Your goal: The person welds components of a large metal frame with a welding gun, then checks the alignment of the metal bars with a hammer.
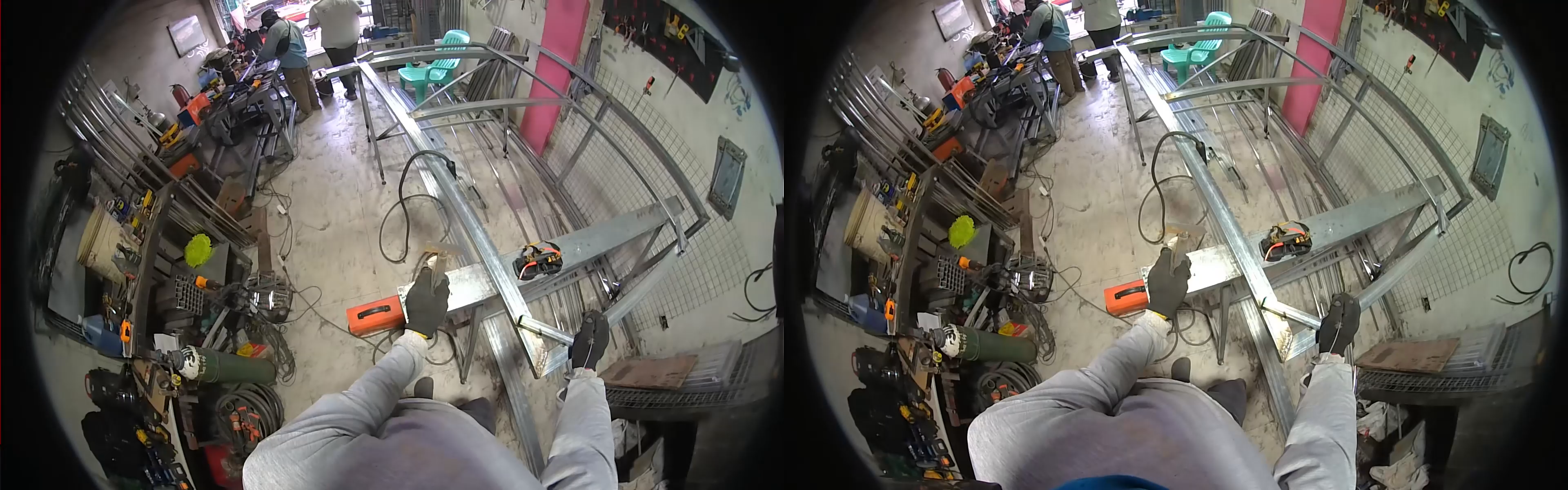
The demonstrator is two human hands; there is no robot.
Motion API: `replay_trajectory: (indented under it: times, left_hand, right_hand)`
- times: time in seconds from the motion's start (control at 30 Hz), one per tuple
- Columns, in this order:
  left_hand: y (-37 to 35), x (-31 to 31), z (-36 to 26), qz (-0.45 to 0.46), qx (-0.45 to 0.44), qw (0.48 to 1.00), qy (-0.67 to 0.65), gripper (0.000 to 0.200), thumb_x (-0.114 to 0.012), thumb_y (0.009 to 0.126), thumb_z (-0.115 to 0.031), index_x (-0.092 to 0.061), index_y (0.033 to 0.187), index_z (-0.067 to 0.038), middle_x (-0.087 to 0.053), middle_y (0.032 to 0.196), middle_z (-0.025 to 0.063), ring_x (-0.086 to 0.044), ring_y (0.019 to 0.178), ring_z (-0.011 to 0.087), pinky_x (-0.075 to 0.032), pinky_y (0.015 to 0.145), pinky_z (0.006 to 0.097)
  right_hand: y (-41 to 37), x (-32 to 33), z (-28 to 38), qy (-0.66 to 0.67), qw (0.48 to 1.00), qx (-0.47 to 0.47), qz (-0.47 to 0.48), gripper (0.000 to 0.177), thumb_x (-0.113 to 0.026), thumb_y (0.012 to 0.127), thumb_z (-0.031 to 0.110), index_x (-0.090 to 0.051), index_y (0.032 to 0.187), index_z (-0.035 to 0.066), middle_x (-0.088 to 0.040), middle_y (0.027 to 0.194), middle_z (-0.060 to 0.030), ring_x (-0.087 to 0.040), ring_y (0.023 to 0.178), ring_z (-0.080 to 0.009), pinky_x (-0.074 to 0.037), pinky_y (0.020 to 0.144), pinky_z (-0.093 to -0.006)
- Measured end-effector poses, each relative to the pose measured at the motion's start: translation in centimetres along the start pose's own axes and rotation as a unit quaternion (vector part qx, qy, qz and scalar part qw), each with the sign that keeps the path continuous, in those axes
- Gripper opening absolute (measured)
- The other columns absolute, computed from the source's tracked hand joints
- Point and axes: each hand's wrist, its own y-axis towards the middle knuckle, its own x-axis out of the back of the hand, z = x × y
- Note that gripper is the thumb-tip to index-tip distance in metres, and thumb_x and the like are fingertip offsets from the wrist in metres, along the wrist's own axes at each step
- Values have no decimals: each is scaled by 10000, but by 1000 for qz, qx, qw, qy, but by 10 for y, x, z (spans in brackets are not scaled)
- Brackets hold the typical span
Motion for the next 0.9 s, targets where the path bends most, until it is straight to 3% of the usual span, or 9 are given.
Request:
replay_trajectory:
  times: [0.17,0.23,0.37,0.43,0.53,0.63,0.9]
  left_hand:
    - [2,1,-1,11,6,1000,11,310,-644,962,-180,-631,1210,6,-719,806,178,-725,713,332,-548,635,443]
    - [1,0,0,12,5,1000,18,315,-646,963,-190,-631,1208,7,-718,804,182,-725,712,333,-547,634,446]
    - [2,-1,-1,-5,-3,1000,5,325,-652,965,-213,-629,1196,14,-714,793,191,-723,703,336,-545,632,446]
    - [1,-1,0,-4,-6,1000,4,322,-653,966,-209,-627,1192,18,-714,786,188,-723,697,332,-545,629,442]
    - [0,-2,3,-6,-16,1000,11,313,-654,968,-200,-625,1189,20,-715,783,182,-722,687,323,-546,625,432]
    - [1,-5,11,-3,-26,1000,13,303,-654,970,-191,-625,1190,16,-720,792,176,-723,684,312,-546,621,424]
    - [1,1,-4,1,-20,1000,13,327,-662,972,-196,-640,1228,7,-717,820,205,-716,698,344,-542,629,438]
  right_hand:
    - [-2,-5,-2,20,999,-1,-47,205,-591,1012,157,-688,1025,-24,-641,930,-156,-624,852,-294,-501,797,-407]
    - [0,1,2,16,998,53,-19,192,-590,1013,149,-685,1025,-18,-642,932,-157,-622,850,-296,-502,797,-409]
    - [0,1,-1,23,999,34,-31,176,-590,1004,139,-679,1017,-12,-642,927,-154,-620,841,-293,-500,789,-405]
    - [0,5,0,-7,1000,29,-1,198,-589,990,143,-709,1051,-1,-707,996,-144,-678,945,-278,-529,873,-394]
    - [0,6,5,-6,999,32,6,198,-593,994,146,-709,1056,-1,-709,999,-144,-678,942,-275,-528,877,-392]
    - [0,1,10,27,999,41,-22,163,-581,1000,135,-681,1016,7,-649,918,-140,-622,831,-300,-496,785,-412]
    - [-1,-1,0,17,999,36,-25,209,-600,999,182,-715,1052,15,-679,954,-150,-647,866,-288,-510,815,-414]
